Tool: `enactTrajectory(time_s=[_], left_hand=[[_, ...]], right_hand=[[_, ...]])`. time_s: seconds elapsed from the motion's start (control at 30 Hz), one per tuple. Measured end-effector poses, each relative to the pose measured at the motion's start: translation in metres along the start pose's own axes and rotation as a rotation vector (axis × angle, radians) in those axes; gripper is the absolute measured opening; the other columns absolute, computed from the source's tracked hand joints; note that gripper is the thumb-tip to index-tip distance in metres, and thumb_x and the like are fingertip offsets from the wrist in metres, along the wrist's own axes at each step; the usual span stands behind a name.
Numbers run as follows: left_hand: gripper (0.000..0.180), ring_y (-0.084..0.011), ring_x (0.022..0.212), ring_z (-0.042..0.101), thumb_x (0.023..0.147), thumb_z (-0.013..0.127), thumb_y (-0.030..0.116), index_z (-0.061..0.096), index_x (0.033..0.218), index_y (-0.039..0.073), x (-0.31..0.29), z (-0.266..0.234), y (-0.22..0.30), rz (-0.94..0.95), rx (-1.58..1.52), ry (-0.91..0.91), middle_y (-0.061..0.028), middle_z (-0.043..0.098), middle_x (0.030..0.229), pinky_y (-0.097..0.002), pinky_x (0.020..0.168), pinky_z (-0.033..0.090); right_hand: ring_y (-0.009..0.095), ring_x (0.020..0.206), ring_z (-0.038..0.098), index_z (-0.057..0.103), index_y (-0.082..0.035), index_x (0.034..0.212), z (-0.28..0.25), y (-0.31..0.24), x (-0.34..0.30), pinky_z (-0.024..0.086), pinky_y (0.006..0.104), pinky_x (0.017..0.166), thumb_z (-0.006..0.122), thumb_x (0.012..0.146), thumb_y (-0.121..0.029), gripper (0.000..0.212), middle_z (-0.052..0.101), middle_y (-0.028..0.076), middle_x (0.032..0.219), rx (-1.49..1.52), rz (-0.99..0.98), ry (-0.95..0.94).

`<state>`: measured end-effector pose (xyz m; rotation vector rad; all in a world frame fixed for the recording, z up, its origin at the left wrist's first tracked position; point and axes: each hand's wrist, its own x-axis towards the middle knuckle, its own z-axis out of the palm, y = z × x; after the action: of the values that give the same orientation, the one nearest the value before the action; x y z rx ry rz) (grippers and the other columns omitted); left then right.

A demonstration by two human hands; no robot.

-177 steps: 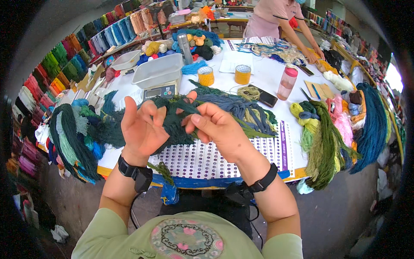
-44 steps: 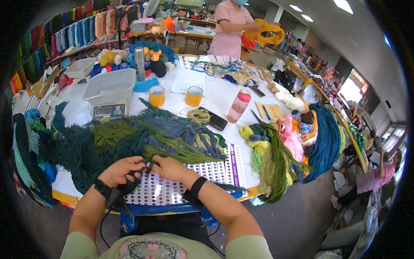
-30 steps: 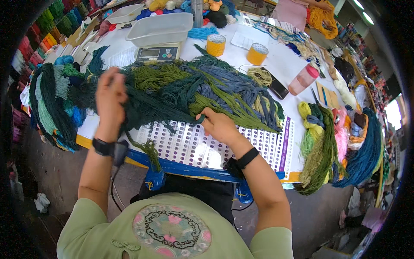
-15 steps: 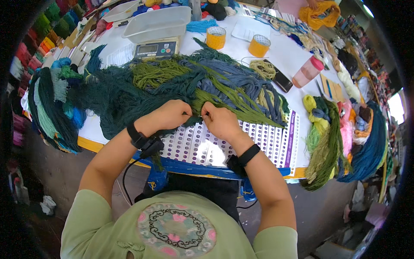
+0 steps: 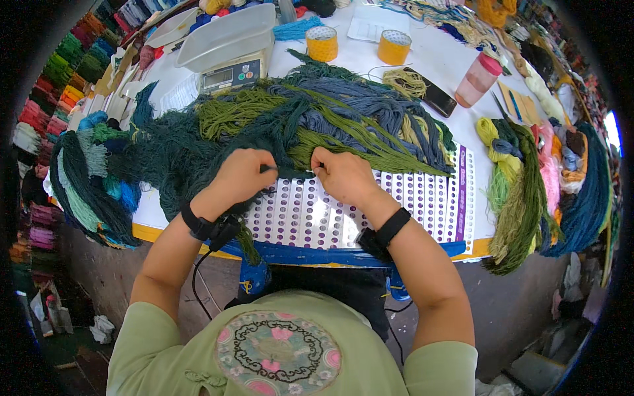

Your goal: The person picks up bundles of green yarn and separates small strands to thread them through holes in a white template card. They repeat this process for multiple strands, pulling each one through a different hole on the card.

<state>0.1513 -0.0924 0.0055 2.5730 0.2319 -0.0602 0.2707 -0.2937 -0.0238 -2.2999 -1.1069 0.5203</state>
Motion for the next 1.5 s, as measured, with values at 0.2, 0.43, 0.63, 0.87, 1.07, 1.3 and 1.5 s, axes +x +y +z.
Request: enactTrajectory(time_s=[0.2, 0.43, 0.63, 0.87, 1.07, 1.3, 1.5], left_hand=[[0.018, -0.0244, 0.074, 0.069, 0.088, 0.066, 0.019, 0.069, 0.103, 0.011, -0.004, 0.005, -0.009, 0.041, -0.331, 0.288, -0.0104, 0.071, 0.087, -0.0372, 0.062, 0.053], [0.098, -0.0357, 0.134, 0.043, 0.086, 0.044, 0.073, 0.016, 0.154, 0.008, -0.045, -0.058, 0.051, 0.241, -1.576, -0.21, -0.0181, 0.023, 0.157, -0.0395, 0.075, 0.062], [0.108, -0.0242, 0.128, 0.05, 0.08, 0.042, 0.081, 0.013, 0.155, 0.01, -0.054, -0.046, 0.071, 0.297, -1.491, -0.262, -0.0118, 0.021, 0.159, -0.0462, 0.082, 0.06], [0.046, -0.0081, 0.081, 0.062, 0.089, 0.066, 0.006, 0.05, 0.132, 0.003, -0.073, -0.074, 0.031, -0.109, -1.396, -0.093, -0.0078, 0.063, 0.108, -0.0109, 0.042, 0.035], [0.033, -0.0061, 0.067, 0.054, 0.085, 0.055, -0.009, 0.057, 0.117, -0.003, -0.104, -0.153, -0.15, -0.275, -1.518, 0.627, -0.0042, 0.062, 0.097, -0.014, 0.044, 0.036], [0.034, -0.0073, 0.076, 0.055, 0.093, 0.061, 0.01, 0.054, 0.126, 0.0, -0.1, -0.146, -0.095, -0.031, -1.455, 0.791, -0.0043, 0.063, 0.1, -0.0152, 0.048, 0.038], [0.022, -0.0056, 0.056, 0.049, 0.091, 0.063, 0.018, 0.069, 0.105, 0.002, -0.01, -0.014, 0.037, -0.302, -1.133, -0.105, -0.0046, 0.066, 0.086, -0.018, 0.039, 0.032]], right_hand=[[0.036, 0.084, 0.065, 0.06, -0.016, 0.101, 0.004, -0.003, 0.001, 0.049, 0.0483, 0.072, 0.054, 0.091, -0.022, 0.013, 0.069, 0.01, 0.084, -0.028, -0.046, 0.024], [0.006, 0.065, 0.052, 0.061, -0.008, 0.098, -0.012, -0.037, -0.021, 0.042, 0.0219, 0.063, 0.069, 0.088, -0.01, 0.013, 0.06, 0.0, 0.069, 0.638, -0.038, 0.3], [0.01, 0.077, 0.053, 0.066, -0.004, 0.098, -0.014, -0.076, -0.041, 0.043, 0.0249, 0.066, 0.072, 0.086, -0.009, 0.015, 0.053, 0.0, 0.093, 0.757, -0.319, 0.365], [0.016, 0.091, 0.059, 0.06, -0.007, 0.108, -0.058, -0.05, -0.075, 0.05, 0.0302, 0.086, 0.057, 0.098, -0.018, 0.016, 0.061, 0.007, 0.115, 1.213, -0.302, 0.525], [0.02, 0.074, 0.062, 0.052, -0.009, 0.089, -0.165, 0.128, -0.135, 0.051, 0.0291, 0.062, 0.058, 0.097, -0.018, 0.013, 0.056, 0.002, 0.073, 1.519, -0.021, 0.608], [0.017, 0.061, 0.053, 0.057, -0.005, 0.096, -0.245, 0.209, -0.163, 0.044, 0.0287, 0.054, 0.05, 0.093, -0.008, 0.008, 0.055, 0.004, 0.072, 0.355, 0.172, 1.378], [0.036, 0.08, 0.065, 0.058, -0.01, 0.105, -0.061, 0.026, -0.043, 0.049, 0.0424, 0.071, 0.058, 0.092, -0.017, 0.014, 0.065, 0.017, 0.083, 0.339, 0.109, 0.063]])
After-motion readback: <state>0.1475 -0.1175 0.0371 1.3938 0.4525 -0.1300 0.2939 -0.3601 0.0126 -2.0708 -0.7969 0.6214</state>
